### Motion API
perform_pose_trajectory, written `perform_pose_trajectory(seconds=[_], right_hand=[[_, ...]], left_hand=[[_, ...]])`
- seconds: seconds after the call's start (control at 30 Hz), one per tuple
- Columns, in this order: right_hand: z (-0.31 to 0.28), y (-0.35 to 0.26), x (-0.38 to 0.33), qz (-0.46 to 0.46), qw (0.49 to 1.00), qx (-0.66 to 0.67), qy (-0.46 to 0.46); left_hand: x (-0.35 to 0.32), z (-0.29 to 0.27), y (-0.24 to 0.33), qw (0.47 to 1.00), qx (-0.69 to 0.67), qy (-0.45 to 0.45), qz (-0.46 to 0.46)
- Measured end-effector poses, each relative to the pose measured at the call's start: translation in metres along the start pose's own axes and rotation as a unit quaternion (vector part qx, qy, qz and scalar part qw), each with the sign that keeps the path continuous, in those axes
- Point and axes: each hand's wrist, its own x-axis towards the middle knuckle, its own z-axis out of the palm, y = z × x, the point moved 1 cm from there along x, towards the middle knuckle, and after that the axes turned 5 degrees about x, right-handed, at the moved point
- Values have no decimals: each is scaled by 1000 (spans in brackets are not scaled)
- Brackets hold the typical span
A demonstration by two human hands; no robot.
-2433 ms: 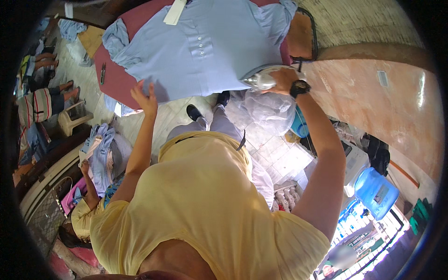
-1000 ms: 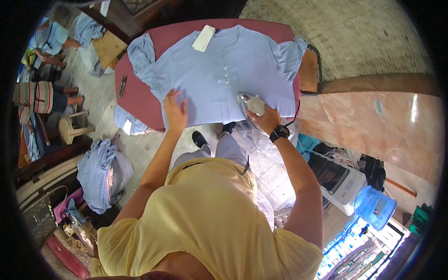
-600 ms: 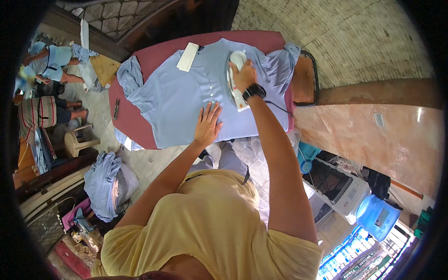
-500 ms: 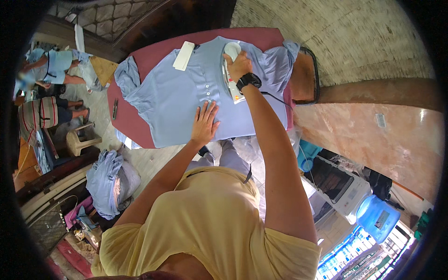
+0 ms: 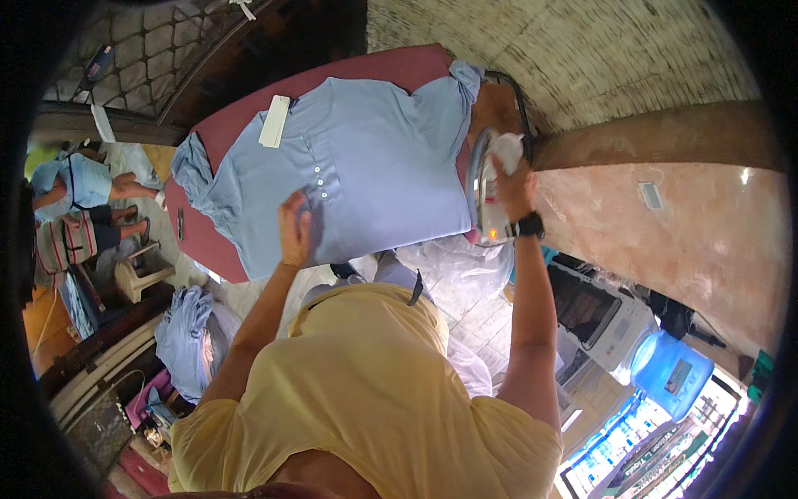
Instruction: The person irons a light blue shirt on an ironing board, smoothing the fabric and pressing the collar and front panels using a steam iron.
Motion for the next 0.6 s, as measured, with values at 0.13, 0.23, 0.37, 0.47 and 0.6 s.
perform_pose_trajectory(seconds=[0.13, 0.23, 0.37, 0.47, 0.6], right_hand=[[14, 23, 104, 154, 986, 50, -42], [39, 48, 140, 88, 996, 30, -12], [60, 37, 150, 40, 993, 108, -19], [63, 37, 152, 82, 989, 111, -58], [54, 26, 140, 112, 992, 22, -45]], left_hand=[[40, -35, -14, 992, 72, 100, -17], [68, -59, -24, 982, 134, 131, 7], [94, -87, -45, 978, 149, 146, 1], [117, -99, -66, 981, 142, 111, -66], [155, -104, -114, 976, 190, 80, -74]])
